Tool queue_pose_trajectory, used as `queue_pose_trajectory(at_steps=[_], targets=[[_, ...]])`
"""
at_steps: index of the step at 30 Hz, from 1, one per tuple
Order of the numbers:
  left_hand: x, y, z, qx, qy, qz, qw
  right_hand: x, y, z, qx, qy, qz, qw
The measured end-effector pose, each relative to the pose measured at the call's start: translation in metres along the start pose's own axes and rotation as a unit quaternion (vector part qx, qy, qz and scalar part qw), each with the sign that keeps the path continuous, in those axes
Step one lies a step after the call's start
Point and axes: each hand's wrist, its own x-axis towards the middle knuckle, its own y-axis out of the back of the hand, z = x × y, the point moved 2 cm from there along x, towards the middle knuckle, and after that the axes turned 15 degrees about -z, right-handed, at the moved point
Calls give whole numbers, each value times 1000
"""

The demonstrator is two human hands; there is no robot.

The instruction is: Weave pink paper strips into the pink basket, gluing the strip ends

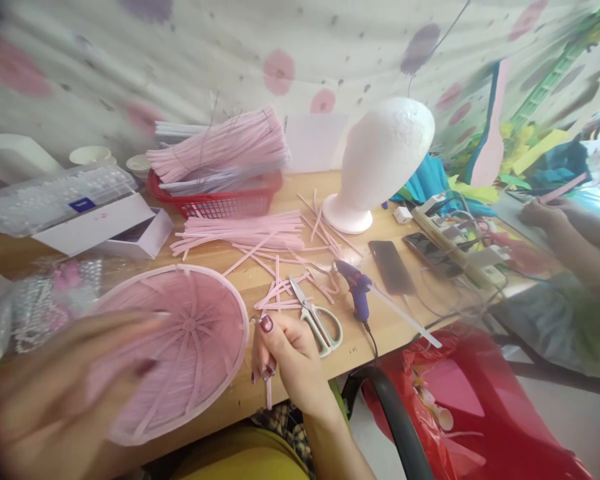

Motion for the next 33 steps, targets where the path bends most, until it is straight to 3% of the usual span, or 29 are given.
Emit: queue_pose_trajectory(at_steps=[2, 4, 9, 19, 22, 26, 33], targets=[[17, -12, 26, -11, -80, -80, 993, 1, -9, 2, -3, -13, -23, 1000], [29, -20, 36, -40, -104, -80, 991, 1, -17, 4, 4, -24, -50, 998], [34, -24, 35, -99, -114, -70, 986, 0, -26, 8, 12, -33, -73, 997], [22, -22, 37, -54, -111, -56, 991, 3, -33, 9, 32, -67, -102, 992], [20, -21, 37, -71, -94, -52, 992, 3, -36, 10, 95, -57, -117, 987], [14, -20, 31, -141, -44, -54, 988, 7, -37, 6, 136, -39, -86, 986], [1, -6, 19, -160, 54, 27, 985, 9, -39, -9, 131, -30, -118, 984]])
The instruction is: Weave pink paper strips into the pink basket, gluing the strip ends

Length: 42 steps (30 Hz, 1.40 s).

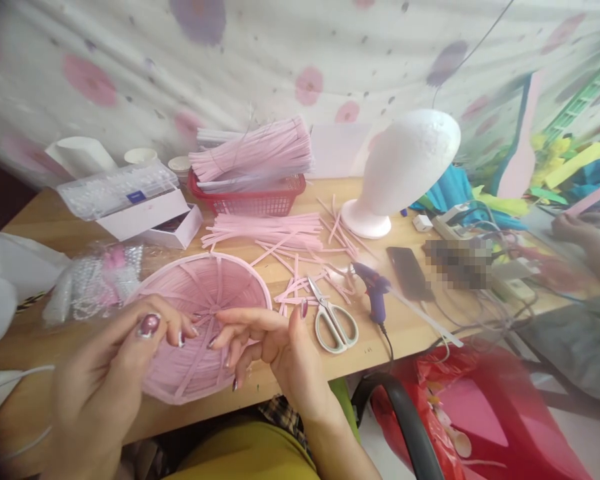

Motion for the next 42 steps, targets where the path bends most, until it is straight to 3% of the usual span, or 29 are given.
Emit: queue_pose_trajectory(at_steps=[6, 15, 21, 28, 31, 34, 38, 42], targets=[[-8, 19, -3, 70, -8, 100, 993, -2, -1, 1, -36, -34, -23, 999], [-12, 21, -3, 204, -176, -63, 961, -4, -13, 1, -98, -38, -72, 992], [-7, 20, -5, 237, -191, -50, 951, -3, -16, 1, -103, -42, -82, 990], [-8, 26, -13, 185, -167, -69, 966, 2, -16, 1, -85, -56, -96, 990], [-8, 29, -17, 136, -130, -48, 981, 3, -15, 1, -90, -61, -92, 990], [-9, 29, -21, 10, -13, 10, 1000, 5, -14, 0, -99, -56, -84, 990], [-12, 22, -26, -212, 134, 67, 966, 10, -11, -2, -92, -34, -86, 991], [-12, 20, -27, -284, 166, 79, 941, 14, -8, 2, -77, -40, -106, 991]])
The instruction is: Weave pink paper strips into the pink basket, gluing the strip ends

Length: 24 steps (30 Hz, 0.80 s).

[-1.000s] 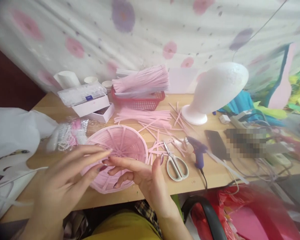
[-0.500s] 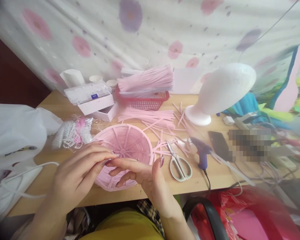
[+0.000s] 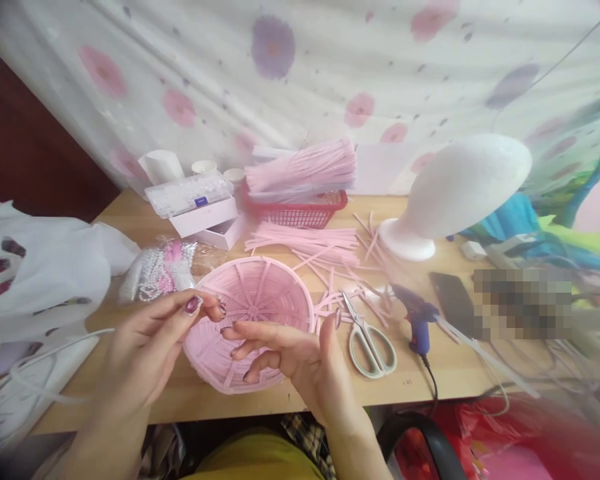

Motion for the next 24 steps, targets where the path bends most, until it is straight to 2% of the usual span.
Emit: queue_pose_trajectory(at_steps=[2, 4, 6, 8, 12, 19, 22, 24], targets=[[1, 1, -2, -14, 5, -6, 1000, 1, 0, 4, 9, 5, 5, 1000], [3, 2, -4, -26, -4, -24, 999, 3, 0, 6, -23, 30, 58, 998], [5, 2, -5, -30, -25, -56, 998, 4, -2, 4, -103, 63, 124, 985], [6, -2, -5, -34, -39, -87, 995, 7, -7, 0, -187, 92, 149, 967], [4, -11, -2, -71, -22, -89, 993, 16, -16, -10, -281, 128, 130, 942], [4, -14, -1, -80, -50, -126, 988, 19, -21, -13, -326, 151, 137, 923], [6, -13, -2, -98, -21, -155, 983, 16, -20, -15, -335, 152, 140, 919], [7, -14, -3, -127, 15, -195, 972, 14, -20, -17, -340, 157, 130, 918]])
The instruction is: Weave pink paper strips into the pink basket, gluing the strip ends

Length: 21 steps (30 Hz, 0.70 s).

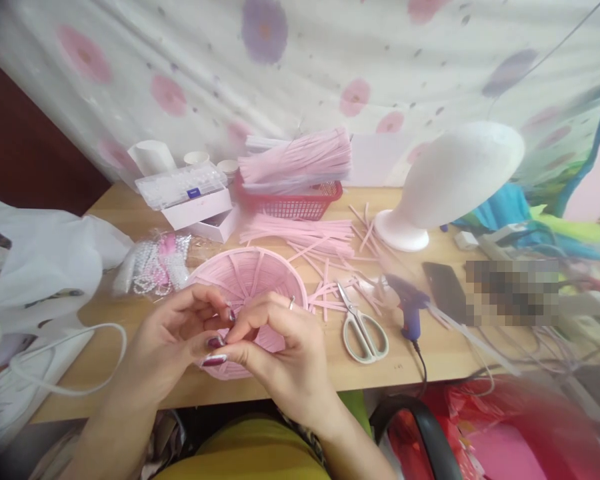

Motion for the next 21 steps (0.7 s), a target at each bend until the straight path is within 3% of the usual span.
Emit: queue_pose_trajectory(at_steps=[4, 14, 21], targets=[[3, -2, -3, -63, 47, -61, 995, 0, 2, -3, 9, 14, -9, 1000], [6, -17, -5, -145, 56, -109, 982, -4, 0, -4, 46, 32, -10, 998], [5, -24, -6, -142, 54, -104, 983, -5, -2, -8, 58, 49, -11, 997]])
